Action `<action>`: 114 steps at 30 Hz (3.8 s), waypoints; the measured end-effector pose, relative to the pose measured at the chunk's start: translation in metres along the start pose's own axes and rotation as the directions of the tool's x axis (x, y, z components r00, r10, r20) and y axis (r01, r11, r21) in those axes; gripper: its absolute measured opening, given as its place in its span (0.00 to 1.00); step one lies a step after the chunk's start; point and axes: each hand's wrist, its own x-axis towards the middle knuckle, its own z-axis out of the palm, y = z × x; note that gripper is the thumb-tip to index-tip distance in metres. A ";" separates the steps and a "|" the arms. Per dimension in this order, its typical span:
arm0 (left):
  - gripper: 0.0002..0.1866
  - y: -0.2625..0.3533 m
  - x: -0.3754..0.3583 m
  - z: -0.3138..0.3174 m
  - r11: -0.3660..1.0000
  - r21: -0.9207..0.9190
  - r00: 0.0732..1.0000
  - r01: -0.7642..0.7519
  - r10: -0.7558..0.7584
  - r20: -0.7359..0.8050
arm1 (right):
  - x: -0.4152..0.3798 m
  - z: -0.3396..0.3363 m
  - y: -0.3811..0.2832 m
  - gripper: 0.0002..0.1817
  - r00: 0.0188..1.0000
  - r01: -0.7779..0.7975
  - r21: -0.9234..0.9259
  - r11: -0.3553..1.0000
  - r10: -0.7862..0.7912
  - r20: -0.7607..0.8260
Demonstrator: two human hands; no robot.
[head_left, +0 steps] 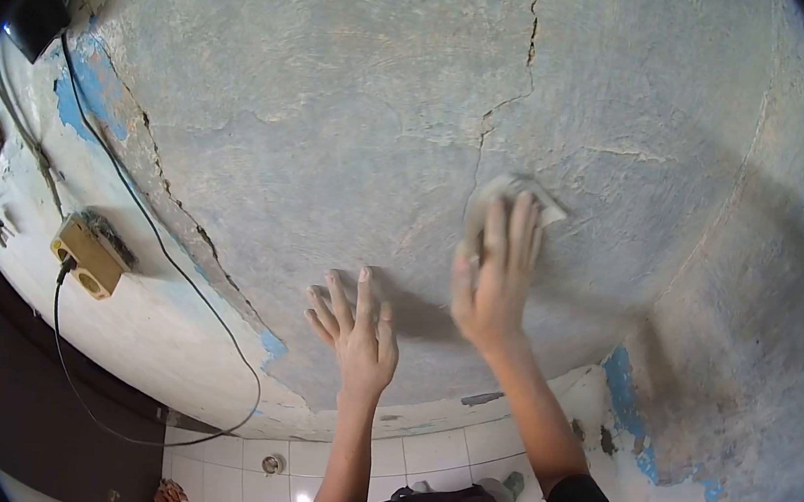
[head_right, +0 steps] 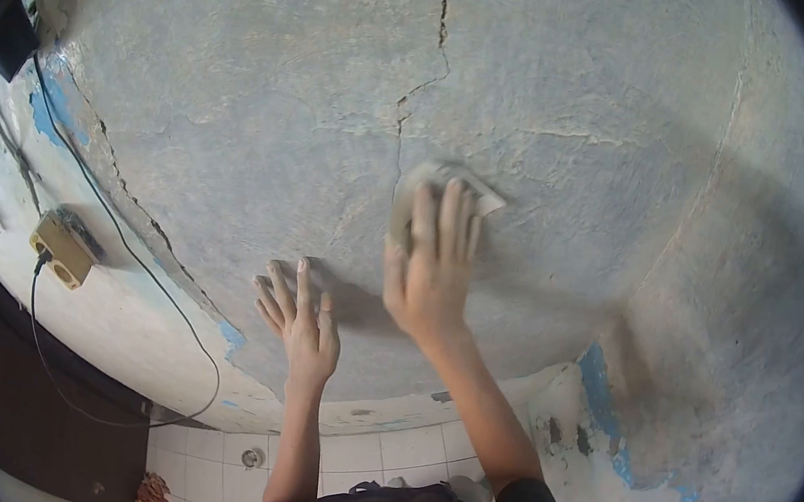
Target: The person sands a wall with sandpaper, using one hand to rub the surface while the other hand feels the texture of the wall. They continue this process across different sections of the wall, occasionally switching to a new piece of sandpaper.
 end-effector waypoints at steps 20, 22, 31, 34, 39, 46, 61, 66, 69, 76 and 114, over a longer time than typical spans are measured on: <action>0.32 -0.012 -0.001 0.002 0.993 -0.076 0.991 -0.090 0.097 0.096 | -0.103 0.048 -0.026 0.35 0.979 -0.070 -0.116 0.991 0.091 0.183; 0.32 -0.007 -0.001 0.004 0.988 -0.126 0.993 -0.086 0.095 0.064 | -0.077 0.031 -0.013 0.35 0.973 0.008 -0.153 0.988 0.028 0.228; 0.36 0.014 -0.001 0.023 0.987 -0.159 0.998 -0.028 0.036 0.043 | -0.077 0.017 0.019 0.37 0.988 -0.082 -0.094 0.992 0.093 0.124; 0.37 0.029 0.000 0.031 0.987 -0.160 0.999 0.002 0.005 0.046 | -0.115 0.008 0.029 0.36 0.931 -0.093 -0.136 0.986 0.134 0.340; 0.38 0.066 0.003 0.049 0.986 -0.164 1.000 0.017 -0.019 -0.010 | -0.015 -0.043 0.081 0.36 0.995 -0.095 -0.150 0.984 0.092 -0.026; 0.40 0.130 -0.003 0.082 0.989 -0.142 0.999 0.033 -0.027 0.042 | -0.065 -0.060 0.127 0.35 0.990 -0.045 -0.189 0.981 0.069 0.123; 0.35 0.272 -0.009 0.173 0.981 -0.186 0.993 0.055 -0.035 0.111 | -0.061 -0.150 0.278 0.36 0.983 -0.131 -0.122 0.984 0.145 0.112; 0.34 0.281 -0.007 0.179 0.992 -0.124 0.995 0.033 -0.022 0.093 | -0.003 -0.169 0.290 0.39 0.989 -0.147 -0.081 0.986 0.149 0.017; 0.34 0.280 -0.007 0.176 0.994 -0.105 0.996 0.026 -0.017 0.087 | 0.049 -0.182 0.298 0.40 0.995 -0.081 -0.070 0.994 0.077 -0.063; 0.33 0.283 -0.007 0.173 0.988 -0.150 0.997 0.029 -0.018 0.074 | 0.010 -0.166 0.274 0.39 0.996 -0.088 -0.177 0.980 0.091 0.009; 0.29 0.268 -0.021 0.154 0.976 -0.211 0.985 0.049 -0.011 0.174 | 0.066 -0.160 0.230 0.38 0.996 0.069 -0.243 0.968 -0.055 0.063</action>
